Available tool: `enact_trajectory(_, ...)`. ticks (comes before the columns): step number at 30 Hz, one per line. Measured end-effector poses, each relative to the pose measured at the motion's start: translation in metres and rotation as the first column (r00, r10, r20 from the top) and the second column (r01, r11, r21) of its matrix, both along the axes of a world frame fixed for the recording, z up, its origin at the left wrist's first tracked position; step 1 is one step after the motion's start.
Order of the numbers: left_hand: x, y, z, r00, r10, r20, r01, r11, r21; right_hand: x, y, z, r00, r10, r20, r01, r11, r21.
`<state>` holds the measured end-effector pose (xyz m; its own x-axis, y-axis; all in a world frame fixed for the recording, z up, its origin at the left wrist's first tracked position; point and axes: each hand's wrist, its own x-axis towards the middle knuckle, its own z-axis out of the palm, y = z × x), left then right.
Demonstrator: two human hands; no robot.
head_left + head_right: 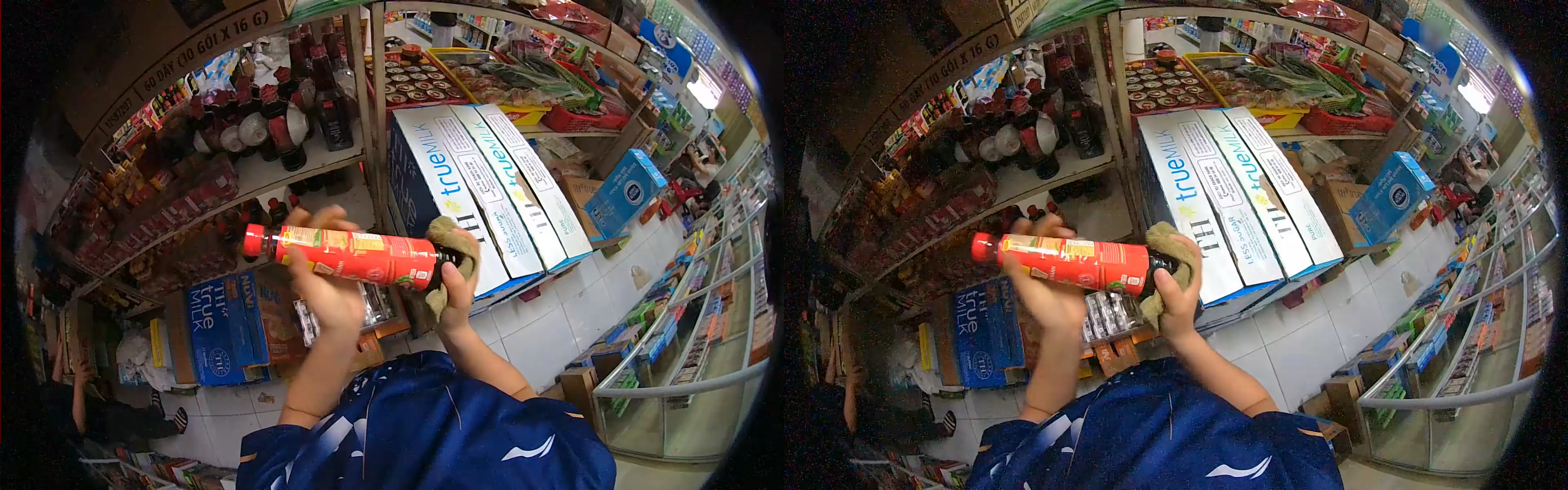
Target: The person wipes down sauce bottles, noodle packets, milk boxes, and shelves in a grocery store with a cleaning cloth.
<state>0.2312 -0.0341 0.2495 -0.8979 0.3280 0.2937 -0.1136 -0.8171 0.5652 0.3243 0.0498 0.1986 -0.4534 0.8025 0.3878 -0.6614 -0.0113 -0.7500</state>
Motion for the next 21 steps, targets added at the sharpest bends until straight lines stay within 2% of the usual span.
enact_trajectory(2, 0.026, 0.013, -0.012, 0.927, -0.074, 0.369, 0.051, 0.996, 0.072, 0.001, 0.002, 0.008, 0.999, 0.025, -0.028, -0.023, 0.998, 0.066)
enact_trajectory(4, 0.019, 0.014, -0.022, 0.933, -0.052, 0.357, 0.025, 0.997, 0.079, 0.0, 0.006, 0.009, 0.985, -0.05, 0.164, 0.018, 0.981, 0.192)
enact_trajectory(6, 0.011, 0.012, -0.028, 0.94, -0.035, 0.34, 0.005, 0.996, 0.088, -0.001, 0.002, 0.01, 0.97, 0.084, 0.23, -0.081, 0.997, -0.019)
enact_trajectory(8, 0.003, 0.01, -0.028, 0.99, -0.142, 0.017, 0.137, 0.975, 0.178, -0.004, 0.002, 0.002, 0.961, 0.192, 0.197, -0.17, 0.978, -0.123)
enact_trajectory(9, 0.003, 0.012, -0.024, 0.994, -0.093, -0.055, 0.101, 0.979, 0.178, -0.006, -0.003, 0.003, 0.961, 0.197, 0.196, -0.176, 0.977, -0.119)
enact_trajectory(10, 0.002, 0.011, -0.022, 0.995, -0.085, -0.054, 0.093, 0.98, 0.179, -0.008, -0.011, 0.006, 0.951, 0.285, 0.12, -0.233, 0.916, -0.327)
enact_trajectory(11, -0.001, 0.008, -0.02, 0.964, -0.113, -0.24, 0.162, 0.968, 0.193, -0.009, -0.016, 0.008, 0.935, 0.354, 0.029, -0.289, 0.806, -0.517)
enact_trajectory(12, -0.006, 0.006, -0.019, 0.898, -0.135, -0.419, 0.232, 0.954, 0.191, -0.009, -0.017, 0.009, 0.932, 0.361, 0.029, -0.295, 0.803, -0.518)
enact_trajectory(14, -0.026, -0.001, -0.021, 0.719, -0.286, -0.634, 0.416, 0.907, 0.062, -0.008, -0.017, 0.009, 0.747, 0.664, 0.019, -0.415, 0.489, -0.768)
enact_trajectory(15, -0.024, -0.002, -0.022, 0.771, -0.293, -0.565, 0.381, 0.924, 0.041, -0.007, -0.011, 0.003, 0.617, 0.781, -0.097, -0.581, 0.368, -0.726)
enact_trajectory(16, -0.02, 0.002, -0.023, 0.825, -0.2, -0.529, 0.255, 0.966, 0.033, -0.01, -0.012, -0.002, 0.613, 0.784, -0.1, -0.584, 0.364, -0.726)
enact_trajectory(18, -0.013, 0.009, -0.027, 0.894, -0.01, -0.447, -0.003, 1.0, -0.028, -0.016, -0.017, -0.005, 0.829, 0.557, -0.047, -0.393, 0.52, -0.758)
enact_trajectory(19, 0.002, 0.014, -0.039, 0.935, 0.128, -0.332, -0.199, 0.962, -0.188, -0.019, -0.02, -0.005, 0.913, 0.407, -0.04, -0.305, 0.611, -0.73)
enact_trajectory(20, 0.019, 0.013, -0.055, 0.929, 0.285, -0.236, -0.356, 0.862, -0.361, -0.019, -0.021, -0.002, 0.911, 0.411, -0.043, -0.31, 0.61, -0.729)
enact_trajectory(21, 0.025, 0.011, -0.06, 0.947, 0.1, -0.304, -0.221, 0.892, -0.394, -0.018, -0.021, 0.002, 0.959, 0.277, 0.057, -0.219, 0.854, -0.472)
